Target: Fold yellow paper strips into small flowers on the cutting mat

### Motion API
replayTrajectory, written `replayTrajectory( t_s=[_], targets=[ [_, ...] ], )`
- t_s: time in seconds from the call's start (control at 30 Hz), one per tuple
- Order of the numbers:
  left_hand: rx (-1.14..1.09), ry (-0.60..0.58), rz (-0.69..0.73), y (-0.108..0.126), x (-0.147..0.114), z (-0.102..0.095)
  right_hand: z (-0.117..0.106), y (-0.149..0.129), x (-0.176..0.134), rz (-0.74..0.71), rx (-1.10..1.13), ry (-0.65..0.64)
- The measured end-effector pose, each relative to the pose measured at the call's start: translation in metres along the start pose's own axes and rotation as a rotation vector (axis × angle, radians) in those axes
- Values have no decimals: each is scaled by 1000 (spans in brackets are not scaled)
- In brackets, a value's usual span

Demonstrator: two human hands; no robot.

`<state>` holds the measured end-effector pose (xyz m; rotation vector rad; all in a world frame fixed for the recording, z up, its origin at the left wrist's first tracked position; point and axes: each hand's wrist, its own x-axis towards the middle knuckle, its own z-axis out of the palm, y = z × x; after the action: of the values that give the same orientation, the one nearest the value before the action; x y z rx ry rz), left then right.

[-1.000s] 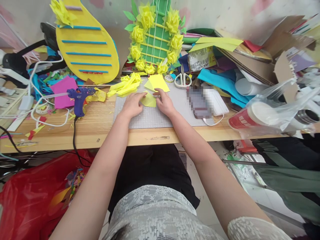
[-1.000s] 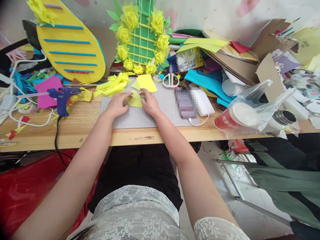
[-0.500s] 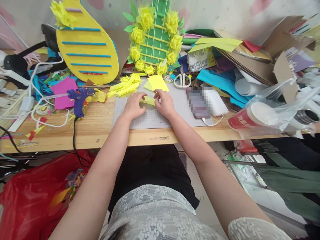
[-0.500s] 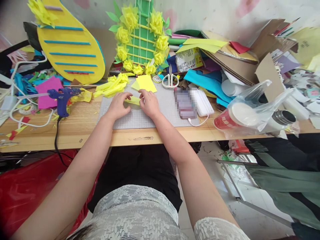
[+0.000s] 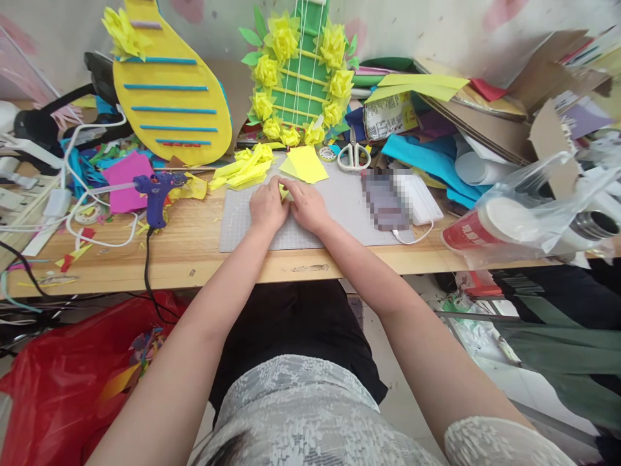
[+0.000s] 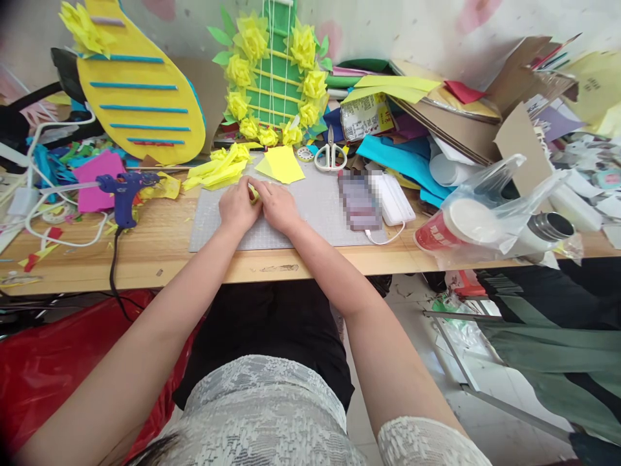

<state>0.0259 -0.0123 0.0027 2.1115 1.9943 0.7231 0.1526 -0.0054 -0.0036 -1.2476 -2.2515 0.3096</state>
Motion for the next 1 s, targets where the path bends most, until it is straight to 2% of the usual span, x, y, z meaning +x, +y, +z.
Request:
replayTrajectory(
  t_s=[0.13, 0.27, 0.47, 0.6, 0.7, 0.83, 1.0],
  targets=[
    [-179, -88, 88, -6, 1, -2, 2, 7, 2, 97, 45, -14],
    [-321, -50, 50, -22, 7, -6, 1, 12, 2, 139, 46, -1],
    [-286, -105, 14, -30, 9, -8, -2, 19, -1, 55, 55, 18],
    [-198, -106, 84, -29, 7, -7, -4, 22, -3, -99, 77, -88],
    [-199, -120, 79, -30, 8, -7, -4, 22, -3, -129, 106, -141],
    [-196, -168, 84, -32, 8, -11, -1, 21, -1, -71, 118, -145],
    [-174, -225, 112, -31, 5, -17, 6, 16, 2, 104, 88, -112]
  ],
)
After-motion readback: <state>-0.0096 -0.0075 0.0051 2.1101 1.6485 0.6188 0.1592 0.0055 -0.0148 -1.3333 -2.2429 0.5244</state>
